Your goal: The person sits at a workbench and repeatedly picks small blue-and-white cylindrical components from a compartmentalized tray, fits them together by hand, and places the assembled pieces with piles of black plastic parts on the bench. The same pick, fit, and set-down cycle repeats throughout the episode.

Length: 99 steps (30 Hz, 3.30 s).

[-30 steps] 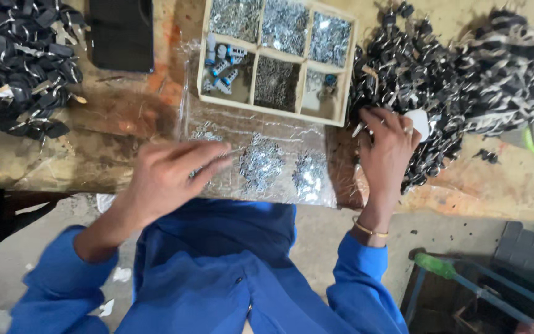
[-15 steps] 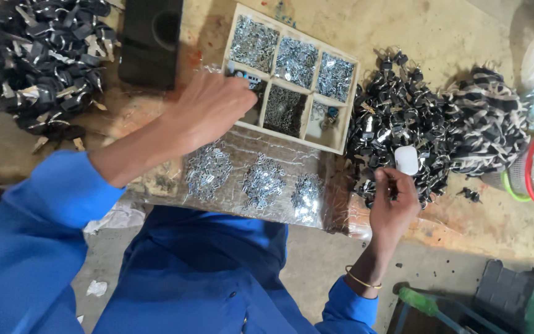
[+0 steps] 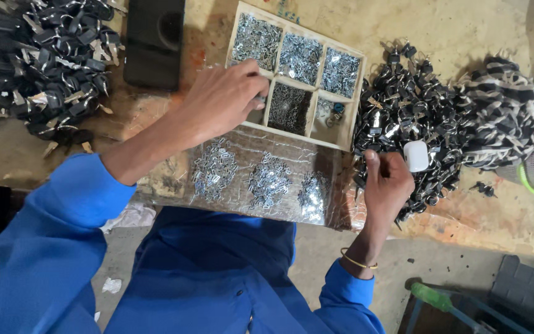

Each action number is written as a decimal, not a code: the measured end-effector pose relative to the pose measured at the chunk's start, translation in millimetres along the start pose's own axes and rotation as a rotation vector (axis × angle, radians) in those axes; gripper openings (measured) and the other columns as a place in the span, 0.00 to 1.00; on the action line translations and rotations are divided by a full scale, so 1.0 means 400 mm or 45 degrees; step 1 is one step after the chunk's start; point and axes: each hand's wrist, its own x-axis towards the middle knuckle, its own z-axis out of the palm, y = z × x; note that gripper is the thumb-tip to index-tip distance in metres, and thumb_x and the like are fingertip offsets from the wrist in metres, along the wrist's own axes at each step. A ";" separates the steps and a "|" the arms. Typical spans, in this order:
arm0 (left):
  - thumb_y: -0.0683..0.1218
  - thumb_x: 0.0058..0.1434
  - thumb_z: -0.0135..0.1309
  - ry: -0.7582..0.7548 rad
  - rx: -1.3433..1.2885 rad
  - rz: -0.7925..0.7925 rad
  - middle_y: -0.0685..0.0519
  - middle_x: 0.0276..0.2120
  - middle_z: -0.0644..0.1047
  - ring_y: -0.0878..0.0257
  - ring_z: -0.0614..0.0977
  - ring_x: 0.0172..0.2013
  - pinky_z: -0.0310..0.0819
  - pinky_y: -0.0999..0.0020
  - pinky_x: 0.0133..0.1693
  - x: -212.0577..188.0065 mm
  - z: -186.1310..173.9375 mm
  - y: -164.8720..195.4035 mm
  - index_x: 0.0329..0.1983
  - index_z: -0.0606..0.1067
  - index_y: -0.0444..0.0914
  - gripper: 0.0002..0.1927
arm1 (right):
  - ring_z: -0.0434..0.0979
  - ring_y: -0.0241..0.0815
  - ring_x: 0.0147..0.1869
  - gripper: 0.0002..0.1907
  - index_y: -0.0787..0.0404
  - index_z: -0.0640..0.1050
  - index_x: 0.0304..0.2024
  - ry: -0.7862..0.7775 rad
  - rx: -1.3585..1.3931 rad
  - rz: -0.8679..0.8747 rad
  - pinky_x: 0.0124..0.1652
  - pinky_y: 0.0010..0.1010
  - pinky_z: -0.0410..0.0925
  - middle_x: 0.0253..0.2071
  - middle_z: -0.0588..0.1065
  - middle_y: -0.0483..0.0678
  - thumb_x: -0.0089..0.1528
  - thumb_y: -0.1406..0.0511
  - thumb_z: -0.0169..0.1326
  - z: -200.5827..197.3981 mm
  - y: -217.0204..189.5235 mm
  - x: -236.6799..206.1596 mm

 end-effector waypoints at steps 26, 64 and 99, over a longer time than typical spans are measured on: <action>0.47 0.67 0.65 0.310 -0.587 0.158 0.51 0.41 0.82 0.62 0.78 0.24 0.71 0.65 0.28 -0.004 0.037 0.029 0.47 0.78 0.39 0.11 | 0.60 0.25 0.30 0.09 0.59 0.72 0.39 -0.033 0.838 0.458 0.30 0.19 0.55 0.28 0.65 0.36 0.73 0.61 0.52 -0.020 0.014 -0.020; 0.36 0.63 0.68 0.437 -1.198 -0.052 0.50 0.42 0.85 0.64 0.88 0.44 0.85 0.71 0.47 -0.015 0.050 0.052 0.47 0.81 0.33 0.11 | 0.76 0.52 0.38 0.07 0.58 0.85 0.38 -0.671 -0.193 -0.721 0.37 0.41 0.68 0.36 0.70 0.52 0.58 0.64 0.68 0.146 -0.247 0.178; 0.38 0.60 0.68 0.484 -1.090 -0.073 0.48 0.42 0.84 0.64 0.87 0.45 0.87 0.72 0.47 -0.017 0.052 0.057 0.47 0.81 0.32 0.13 | 0.73 0.35 0.47 0.05 0.69 0.79 0.47 -0.831 1.452 0.086 0.47 0.27 0.70 0.53 0.73 0.49 0.69 0.77 0.54 0.210 -0.214 0.147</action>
